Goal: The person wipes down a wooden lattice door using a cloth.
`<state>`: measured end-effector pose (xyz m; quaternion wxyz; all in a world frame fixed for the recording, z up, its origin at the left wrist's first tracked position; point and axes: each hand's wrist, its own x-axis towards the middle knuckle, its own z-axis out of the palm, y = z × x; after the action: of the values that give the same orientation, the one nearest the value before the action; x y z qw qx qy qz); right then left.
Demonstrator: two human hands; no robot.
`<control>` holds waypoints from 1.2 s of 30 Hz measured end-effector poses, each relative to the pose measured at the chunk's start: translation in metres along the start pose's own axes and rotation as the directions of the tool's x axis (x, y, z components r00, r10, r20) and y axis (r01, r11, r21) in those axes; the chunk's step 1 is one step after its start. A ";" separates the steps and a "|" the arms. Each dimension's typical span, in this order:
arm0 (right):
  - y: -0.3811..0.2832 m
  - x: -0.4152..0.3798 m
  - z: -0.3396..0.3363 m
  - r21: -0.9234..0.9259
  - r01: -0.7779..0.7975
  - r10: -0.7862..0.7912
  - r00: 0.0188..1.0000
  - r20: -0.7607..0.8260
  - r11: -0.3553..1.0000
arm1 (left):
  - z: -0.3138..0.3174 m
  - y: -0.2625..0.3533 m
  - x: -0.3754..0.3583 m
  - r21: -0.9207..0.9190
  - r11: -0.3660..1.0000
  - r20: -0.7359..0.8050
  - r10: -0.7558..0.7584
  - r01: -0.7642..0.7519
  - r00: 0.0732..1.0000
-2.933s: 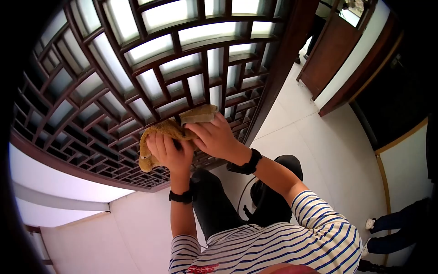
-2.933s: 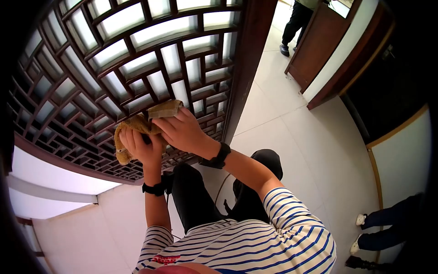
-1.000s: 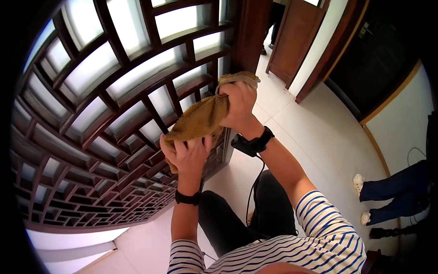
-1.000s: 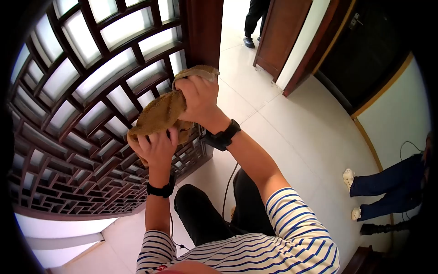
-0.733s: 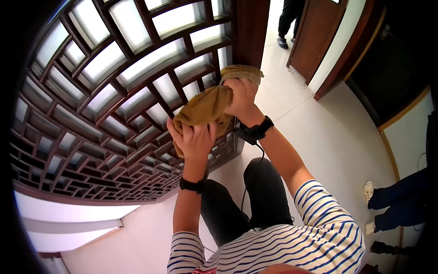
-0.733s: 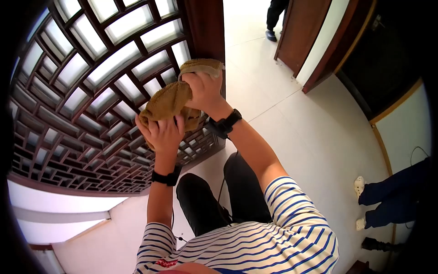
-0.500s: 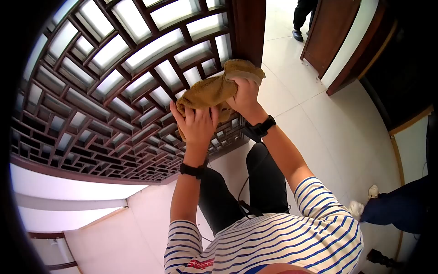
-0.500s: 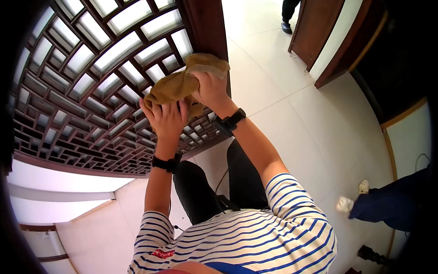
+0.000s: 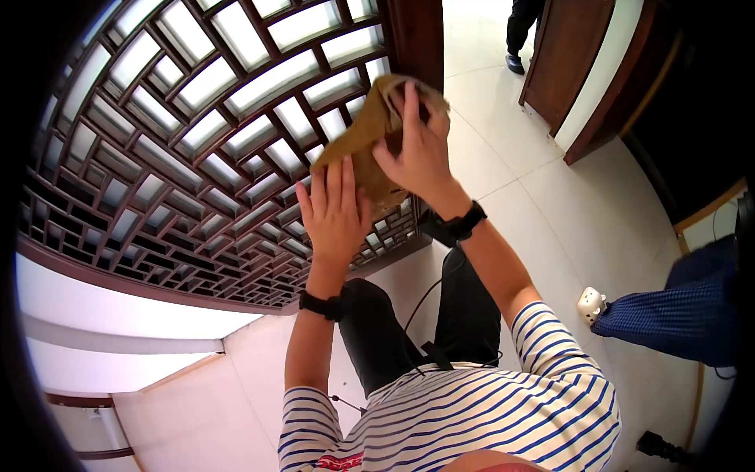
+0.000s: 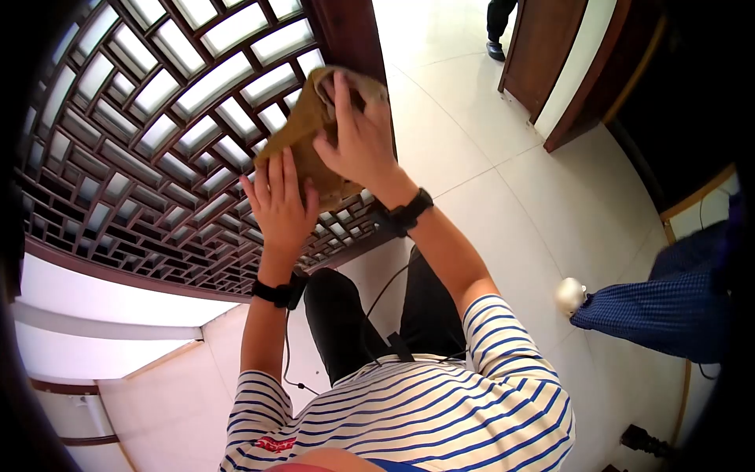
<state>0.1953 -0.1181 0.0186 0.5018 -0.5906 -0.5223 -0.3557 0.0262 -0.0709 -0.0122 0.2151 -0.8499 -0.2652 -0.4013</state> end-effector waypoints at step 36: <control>-0.004 -0.116 -0.008 0.055 -0.243 0.218 0.934 0.282 0.969 | 0.075 0.009 -0.093 -0.144 0.984 0.121 0.125 -0.107 0.985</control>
<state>0.1690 -0.1563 -0.0877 0.4888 -0.6683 -0.5292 -0.1856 0.0244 -0.0605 -0.1318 0.1615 -0.9010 -0.2003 -0.3493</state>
